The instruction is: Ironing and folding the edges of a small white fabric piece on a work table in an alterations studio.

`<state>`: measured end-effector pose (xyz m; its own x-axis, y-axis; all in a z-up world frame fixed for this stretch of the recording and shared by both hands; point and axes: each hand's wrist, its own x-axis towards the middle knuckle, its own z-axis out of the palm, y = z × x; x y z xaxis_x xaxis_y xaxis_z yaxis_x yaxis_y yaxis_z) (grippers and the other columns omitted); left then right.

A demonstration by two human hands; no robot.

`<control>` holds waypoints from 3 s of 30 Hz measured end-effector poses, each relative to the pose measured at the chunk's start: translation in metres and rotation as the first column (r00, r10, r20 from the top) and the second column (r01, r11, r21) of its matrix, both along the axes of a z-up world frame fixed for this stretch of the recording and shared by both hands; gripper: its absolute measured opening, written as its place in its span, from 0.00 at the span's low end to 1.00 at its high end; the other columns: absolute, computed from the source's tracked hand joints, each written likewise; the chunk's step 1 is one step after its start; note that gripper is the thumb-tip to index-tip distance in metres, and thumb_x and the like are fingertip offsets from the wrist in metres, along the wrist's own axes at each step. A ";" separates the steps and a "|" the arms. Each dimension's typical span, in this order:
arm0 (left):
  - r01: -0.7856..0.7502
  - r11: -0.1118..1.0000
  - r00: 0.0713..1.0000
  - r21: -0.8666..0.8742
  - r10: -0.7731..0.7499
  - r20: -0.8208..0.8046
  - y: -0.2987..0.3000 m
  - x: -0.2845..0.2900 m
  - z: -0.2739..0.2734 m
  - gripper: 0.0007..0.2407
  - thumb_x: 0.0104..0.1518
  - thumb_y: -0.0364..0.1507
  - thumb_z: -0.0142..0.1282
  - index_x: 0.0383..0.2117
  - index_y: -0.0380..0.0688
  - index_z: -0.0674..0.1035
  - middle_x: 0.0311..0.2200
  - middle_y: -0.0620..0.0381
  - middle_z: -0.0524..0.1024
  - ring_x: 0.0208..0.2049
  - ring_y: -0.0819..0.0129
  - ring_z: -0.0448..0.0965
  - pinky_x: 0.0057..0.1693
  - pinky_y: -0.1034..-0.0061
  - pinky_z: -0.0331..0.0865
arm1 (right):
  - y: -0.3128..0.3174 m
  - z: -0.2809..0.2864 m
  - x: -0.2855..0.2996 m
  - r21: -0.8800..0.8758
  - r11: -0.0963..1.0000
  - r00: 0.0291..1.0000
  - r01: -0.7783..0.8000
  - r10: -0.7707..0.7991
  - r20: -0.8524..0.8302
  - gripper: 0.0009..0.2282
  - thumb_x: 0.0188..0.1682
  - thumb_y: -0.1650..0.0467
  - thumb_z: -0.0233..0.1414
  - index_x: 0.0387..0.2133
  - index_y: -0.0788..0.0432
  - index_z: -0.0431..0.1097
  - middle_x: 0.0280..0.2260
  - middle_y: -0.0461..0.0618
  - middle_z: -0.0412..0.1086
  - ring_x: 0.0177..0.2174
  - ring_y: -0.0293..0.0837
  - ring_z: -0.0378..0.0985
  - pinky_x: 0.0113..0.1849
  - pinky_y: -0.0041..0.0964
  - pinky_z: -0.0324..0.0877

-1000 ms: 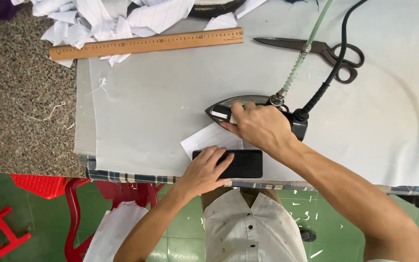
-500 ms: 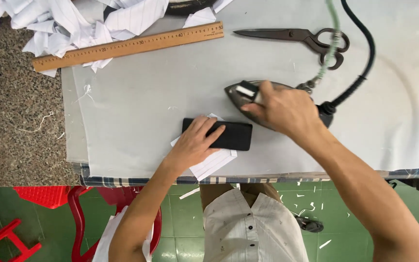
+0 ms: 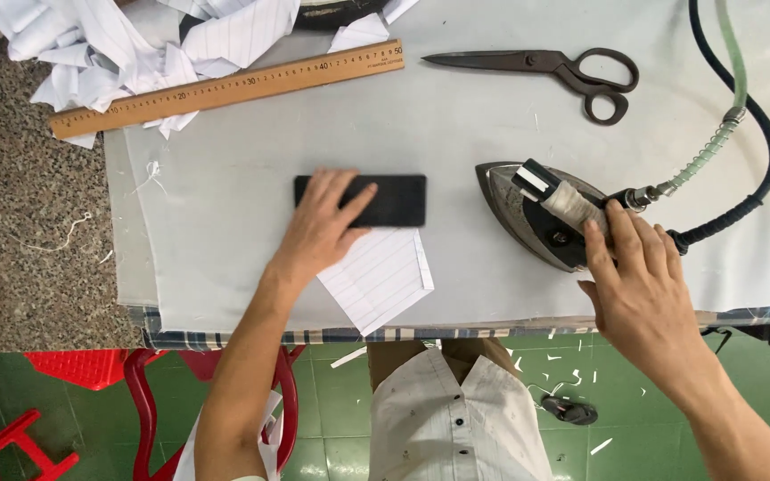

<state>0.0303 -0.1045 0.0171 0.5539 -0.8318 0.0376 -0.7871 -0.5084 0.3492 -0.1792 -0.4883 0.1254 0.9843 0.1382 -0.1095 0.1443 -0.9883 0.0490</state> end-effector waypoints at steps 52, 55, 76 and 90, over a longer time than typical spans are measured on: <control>-0.622 0.773 0.723 -0.125 0.628 0.288 0.147 -0.041 -0.021 0.26 0.61 0.43 0.60 0.66 0.51 0.72 0.59 0.45 0.64 0.57 0.50 0.63 0.61 0.51 0.53 | 0.127 -0.008 0.140 0.130 0.952 0.959 -0.277 0.282 -0.025 0.19 0.52 0.55 0.51 0.46 0.55 0.69 0.21 0.48 0.73 0.17 0.45 0.79 0.23 0.40 0.77; -0.620 0.773 0.715 -0.137 0.628 0.306 0.145 -0.043 -0.022 0.26 0.61 0.44 0.60 0.65 0.52 0.72 0.58 0.46 0.65 0.56 0.50 0.64 0.61 0.52 0.54 | 0.126 -0.010 0.139 0.095 0.947 0.949 -0.306 0.311 -0.042 0.18 0.53 0.55 0.51 0.44 0.55 0.69 0.20 0.47 0.72 0.16 0.42 0.79 0.22 0.37 0.76; -0.619 0.769 0.714 -0.157 0.635 0.296 0.141 -0.043 -0.018 0.25 0.61 0.44 0.61 0.64 0.51 0.74 0.61 0.44 0.65 0.60 0.51 0.66 0.63 0.50 0.54 | 0.129 -0.015 0.143 -0.060 0.911 0.911 -0.408 0.403 -0.086 0.12 0.52 0.59 0.51 0.31 0.53 0.66 0.18 0.43 0.68 0.14 0.37 0.75 0.21 0.28 0.72; -0.496 0.863 0.868 -0.096 0.491 -0.078 0.141 -0.006 0.014 0.28 0.56 0.37 0.66 0.63 0.43 0.73 0.53 0.40 0.68 0.55 0.44 0.69 0.61 0.49 0.59 | 0.062 -0.015 0.118 -0.003 0.999 0.999 0.039 -0.039 0.023 0.19 0.49 0.51 0.52 0.39 0.52 0.68 0.24 0.46 0.74 0.22 0.47 0.81 0.31 0.41 0.78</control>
